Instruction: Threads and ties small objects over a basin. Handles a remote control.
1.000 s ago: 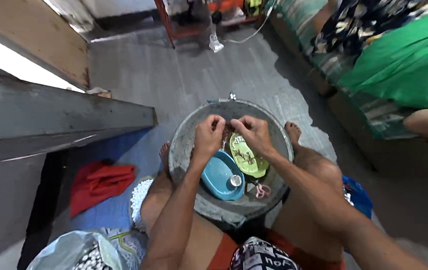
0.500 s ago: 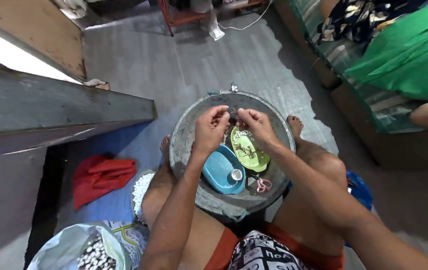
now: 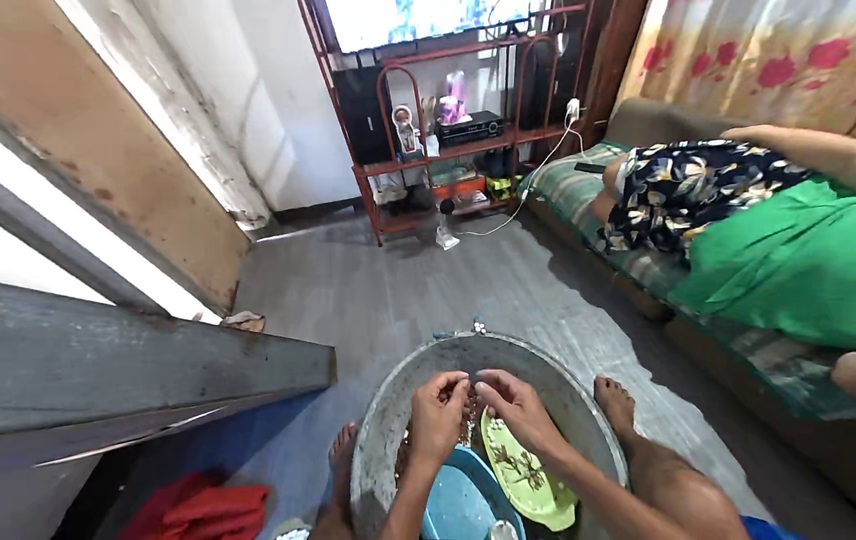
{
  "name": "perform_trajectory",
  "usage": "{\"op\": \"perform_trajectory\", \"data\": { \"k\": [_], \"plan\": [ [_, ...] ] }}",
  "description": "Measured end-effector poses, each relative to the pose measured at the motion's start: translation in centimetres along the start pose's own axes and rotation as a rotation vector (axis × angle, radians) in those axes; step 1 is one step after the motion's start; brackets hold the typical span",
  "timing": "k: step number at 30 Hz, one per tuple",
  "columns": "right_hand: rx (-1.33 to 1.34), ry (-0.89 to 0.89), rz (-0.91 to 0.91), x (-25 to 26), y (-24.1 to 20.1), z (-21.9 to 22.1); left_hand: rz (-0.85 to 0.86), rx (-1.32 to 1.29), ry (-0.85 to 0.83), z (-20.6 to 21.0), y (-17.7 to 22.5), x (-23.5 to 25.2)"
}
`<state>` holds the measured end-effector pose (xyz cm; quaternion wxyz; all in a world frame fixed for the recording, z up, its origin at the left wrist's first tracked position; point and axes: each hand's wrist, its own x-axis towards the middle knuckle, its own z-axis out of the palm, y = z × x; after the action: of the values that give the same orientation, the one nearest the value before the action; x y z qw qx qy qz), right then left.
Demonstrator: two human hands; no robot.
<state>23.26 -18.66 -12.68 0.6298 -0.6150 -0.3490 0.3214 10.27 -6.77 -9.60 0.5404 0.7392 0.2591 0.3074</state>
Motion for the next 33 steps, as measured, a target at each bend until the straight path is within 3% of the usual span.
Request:
{"op": "perform_trajectory", "data": {
  "k": [5, 12, 17, 27, 30, 33],
  "plan": [
    [-0.204, -0.050, -0.156, -0.1, 0.1, -0.2, 0.009, 0.108, 0.003, 0.0, -0.1, -0.2],
    [-0.506, 0.021, -0.215, 0.0, 0.9, -0.4, -0.029, 0.125, -0.034, 0.2, -0.3, -0.2],
    [-0.564, 0.006, -0.250, 0.1, 1.1, -0.6, -0.028, 0.125, -0.020, 0.3, -0.4, -0.2],
    [-0.638, 0.103, -0.257, -0.1, 0.4, -0.2, 0.054, 0.336, 0.242, -1.4, -0.2, 1.0],
    [-0.547, 0.116, -0.190, -0.1, 0.2, -0.9, -0.031, 0.182, 0.032, -2.0, 0.3, 0.9],
    [-0.413, 0.066, -0.122, -0.1, -0.1, -1.2, 0.023, 0.201, -0.167, -0.8, -0.6, 0.2]
  ]
}}
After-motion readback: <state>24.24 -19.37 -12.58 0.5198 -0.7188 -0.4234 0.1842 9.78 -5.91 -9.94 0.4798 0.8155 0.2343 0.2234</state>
